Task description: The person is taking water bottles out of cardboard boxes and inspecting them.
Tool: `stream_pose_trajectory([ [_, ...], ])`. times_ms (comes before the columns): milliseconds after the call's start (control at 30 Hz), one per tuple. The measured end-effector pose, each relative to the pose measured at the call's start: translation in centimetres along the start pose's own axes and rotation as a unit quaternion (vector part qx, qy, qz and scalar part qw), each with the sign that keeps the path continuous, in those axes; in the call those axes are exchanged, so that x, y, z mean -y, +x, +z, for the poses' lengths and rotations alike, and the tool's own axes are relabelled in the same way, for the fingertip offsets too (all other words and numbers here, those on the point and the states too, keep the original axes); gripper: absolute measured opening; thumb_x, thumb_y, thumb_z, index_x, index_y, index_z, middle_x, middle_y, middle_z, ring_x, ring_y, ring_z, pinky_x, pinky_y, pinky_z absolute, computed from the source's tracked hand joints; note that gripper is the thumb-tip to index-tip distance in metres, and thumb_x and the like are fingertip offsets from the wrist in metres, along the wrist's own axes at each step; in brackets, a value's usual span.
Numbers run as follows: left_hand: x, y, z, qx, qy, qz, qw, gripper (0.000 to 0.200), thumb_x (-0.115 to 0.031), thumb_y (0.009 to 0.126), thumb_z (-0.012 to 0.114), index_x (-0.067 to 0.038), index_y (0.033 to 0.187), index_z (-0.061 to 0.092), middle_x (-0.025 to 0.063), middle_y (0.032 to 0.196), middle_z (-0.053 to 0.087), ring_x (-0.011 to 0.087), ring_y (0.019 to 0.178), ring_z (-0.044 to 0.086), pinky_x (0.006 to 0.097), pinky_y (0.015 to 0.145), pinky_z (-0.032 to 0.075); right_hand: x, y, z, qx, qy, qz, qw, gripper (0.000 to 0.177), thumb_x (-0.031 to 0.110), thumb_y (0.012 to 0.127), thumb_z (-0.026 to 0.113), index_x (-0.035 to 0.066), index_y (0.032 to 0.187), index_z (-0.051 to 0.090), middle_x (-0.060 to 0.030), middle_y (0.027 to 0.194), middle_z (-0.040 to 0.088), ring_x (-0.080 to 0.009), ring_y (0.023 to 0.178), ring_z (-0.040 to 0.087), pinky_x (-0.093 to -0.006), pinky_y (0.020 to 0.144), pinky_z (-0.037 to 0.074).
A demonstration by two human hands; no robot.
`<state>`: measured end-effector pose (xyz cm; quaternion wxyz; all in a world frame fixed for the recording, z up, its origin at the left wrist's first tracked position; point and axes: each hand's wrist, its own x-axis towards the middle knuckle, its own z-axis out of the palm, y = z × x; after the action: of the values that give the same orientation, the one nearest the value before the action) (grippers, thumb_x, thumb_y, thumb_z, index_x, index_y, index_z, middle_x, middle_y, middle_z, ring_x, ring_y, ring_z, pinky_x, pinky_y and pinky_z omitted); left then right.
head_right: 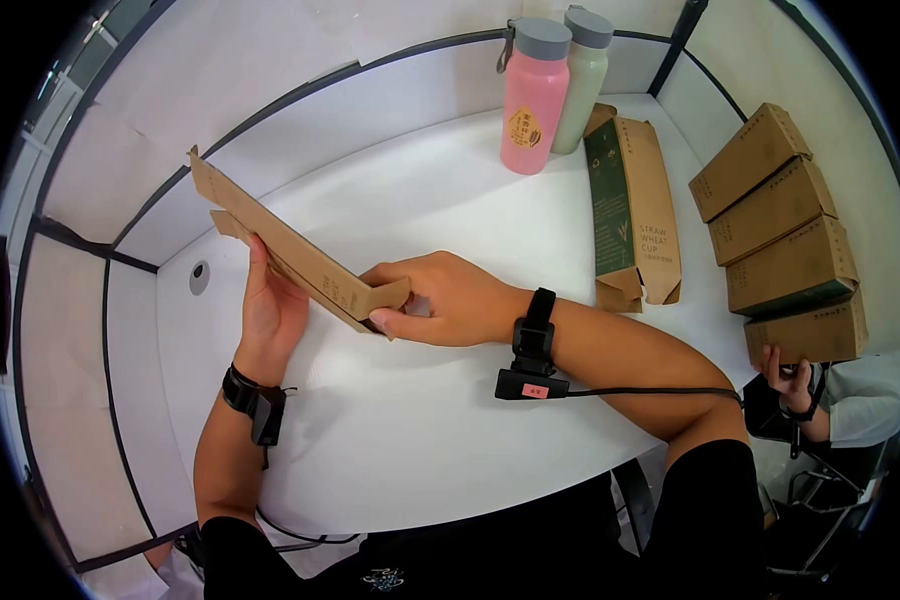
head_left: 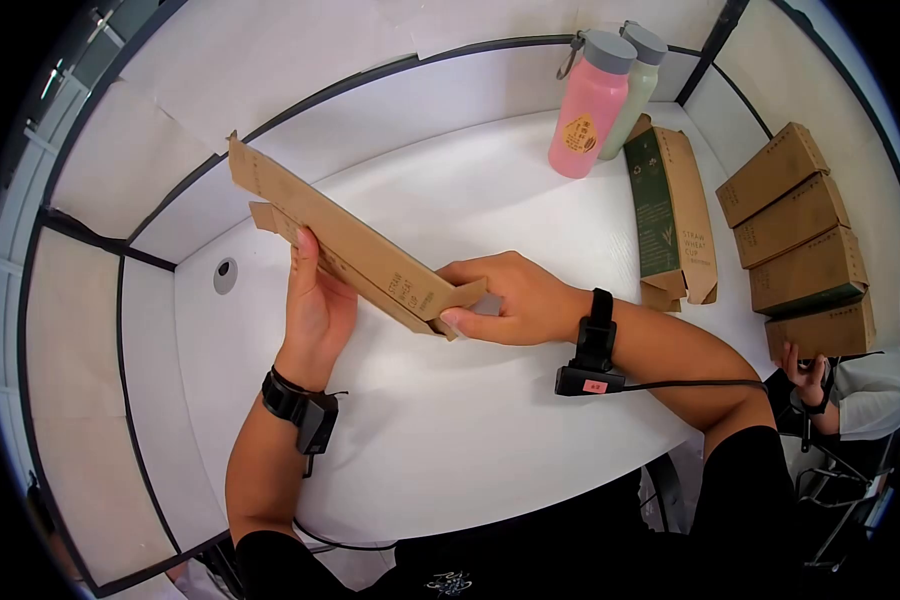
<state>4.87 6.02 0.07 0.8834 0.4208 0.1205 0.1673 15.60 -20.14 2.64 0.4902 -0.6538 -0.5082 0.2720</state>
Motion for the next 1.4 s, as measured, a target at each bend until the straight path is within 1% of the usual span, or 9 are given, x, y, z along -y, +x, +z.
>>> stream_pose_trajectory([
  [100, -0.3, -0.1, 0.8, 0.015, 0.013, 0.007, 1.0, 0.042, -0.049, 0.113, 0.054, -0.016, 0.139, 0.057, -0.0031, 0.128, 0.065, 0.0136, 0.124, 0.06, 0.0363, 0.109, 0.05, -0.8, 0.0, -0.1, 0.009, -0.079, -0.049, 0.996, 0.045, 0.037, 0.103, 0.067, -0.002, 0.124, 0.07, -0.0163, 0.105, 0.077, -0.0341, 0.094, 0.076, -0.0403, 0.085, 0.06],
  [300, -0.7, -0.9, 2.0, 0.008, 0.063, 0.0, 0.998, 0.052, -0.052, 0.114, 0.051, -0.016, 0.151, 0.049, -0.0007, 0.138, 0.062, 0.0168, 0.13, 0.059, 0.0376, 0.114, 0.048, 0.9, -0.2, -0.6, 0.063, -0.031, -0.002, 0.998, 0.052, 0.038, 0.097, 0.076, -0.002, 0.13, 0.071, -0.0205, 0.113, 0.074, -0.0353, 0.102, 0.073, -0.0431, 0.091, 0.059],
  [567, 0.7, -1.3, -0.3, 0.222, 0.13, -0.004, 0.966, 0.047, -0.032, 0.105, 0.075, -0.01, 0.143, 0.059, 0.0014, 0.139, 0.069, 0.0162, 0.13, 0.062, 0.0395, 0.114, 0.047, 0.6, -0.3, -0.4, 0.063, -0.012, 0.012, 0.998, 0.043, 0.038, 0.106, 0.063, 0.002, 0.131, 0.069, -0.0159, 0.1, 0.074, -0.0332, 0.09, 0.07, -0.0426, 0.085, 0.056],
  [633, 0.8, -1.2, -0.3, 0.216, 0.13, -0.009, 0.968, 0.044, -0.03, 0.104, 0.077, -0.008, 0.139, 0.063, 0.0015, 0.134, 0.072, 0.0155, 0.127, 0.063, 0.0393, 0.113, 0.047, 0.9, -0.2, -0.5, 0.053, 0.01, 0.034, 0.998, 0.041, 0.035, 0.108, 0.061, 0.003, 0.132, 0.069, -0.0152, 0.097, 0.073, -0.0318, 0.087, 0.069, -0.042, 0.084, 0.056],
  [700, 0.8, -1.0, -0.6, 0.25, 0.136, 0.007, 0.959, 0.042, -0.029, 0.105, 0.076, -0.008, 0.138, 0.064, 0.0012, 0.133, 0.073, 0.0162, 0.126, 0.064, 0.041, 0.112, 0.047, 1.1, -0.2, -0.5, 0.027, -0.007, 0.057, 0.998, 0.026, 0.023, 0.11, 0.06, -0.002, 0.111, 0.068, -0.0104, 0.092, 0.07, -0.023, 0.083, 0.065, -0.0384, 0.078, 0.053],
  [833, 0.7, -1.3, 0.2, 0.245, 0.135, -0.007, 0.96, 0.041, -0.032, 0.108, 0.071, -0.008, 0.14, 0.062, 0.0026, 0.136, 0.071, 0.0178, 0.124, 0.065, 0.0432, 0.112, 0.048, 0.1, -0.1, 0.1, -0.005, 0.032, 0.027, 0.999, 0.025, 0.02, 0.112, 0.055, -0.002, 0.109, 0.068, -0.0093, 0.091, 0.071, -0.0211, 0.083, 0.065, -0.0368, 0.079, 0.054],
  [1033, -0.1, -1.1, 1.3, 0.197, 0.11, -0.038, 0.974, 0.036, -0.035, 0.115, 0.055, -0.008, 0.138, 0.059, 0.005, 0.128, 0.067, 0.0183, 0.116, 0.065, 0.0394, 0.107, 0.05, -0.7, -0.6, 0.8, -0.149, 0.169, -0.077, 0.971, 0.038, 0.026, 0.117, 0.041, -0.002, 0.12, 0.067, -0.0103, 0.095, 0.072, -0.0187, 0.083, 0.067, -0.0368, 0.081, 0.056],
  [1133, -0.4, -1.4, 2.4, 0.166, 0.147, -0.04, 0.974, 0.038, -0.042, 0.115, 0.048, -0.01, 0.132, 0.059, 0.0024, 0.114, 0.062, 0.0176, 0.107, 0.059, 0.0367, 0.103, 0.049, -1.3, -0.1, 0.3, -0.253, 0.189, -0.186, 0.93, 0.046, 0.035, 0.12, 0.033, -0.001, 0.135, 0.058, -0.0143, 0.109, 0.072, -0.0196, 0.082, 0.069, -0.0357, 0.084, 0.053],
  [1400, -0.7, -1.5, 2.5, 0.182, 0.142, -0.056, 0.971, 0.04, -0.042, 0.114, 0.047, -0.007, 0.129, 0.061, 0.0044, 0.113, 0.063, 0.0177, 0.107, 0.059, 0.0351, 0.101, 0.049, -1.1, 0.2, 0.1, -0.311, 0.187, -0.165, 0.917, 0.057, 0.045, 0.117, 0.034, -0.003, 0.139, 0.056, -0.0157, 0.123, 0.067, -0.0184, 0.08, 0.069, -0.0358, 0.08, 0.051],
])
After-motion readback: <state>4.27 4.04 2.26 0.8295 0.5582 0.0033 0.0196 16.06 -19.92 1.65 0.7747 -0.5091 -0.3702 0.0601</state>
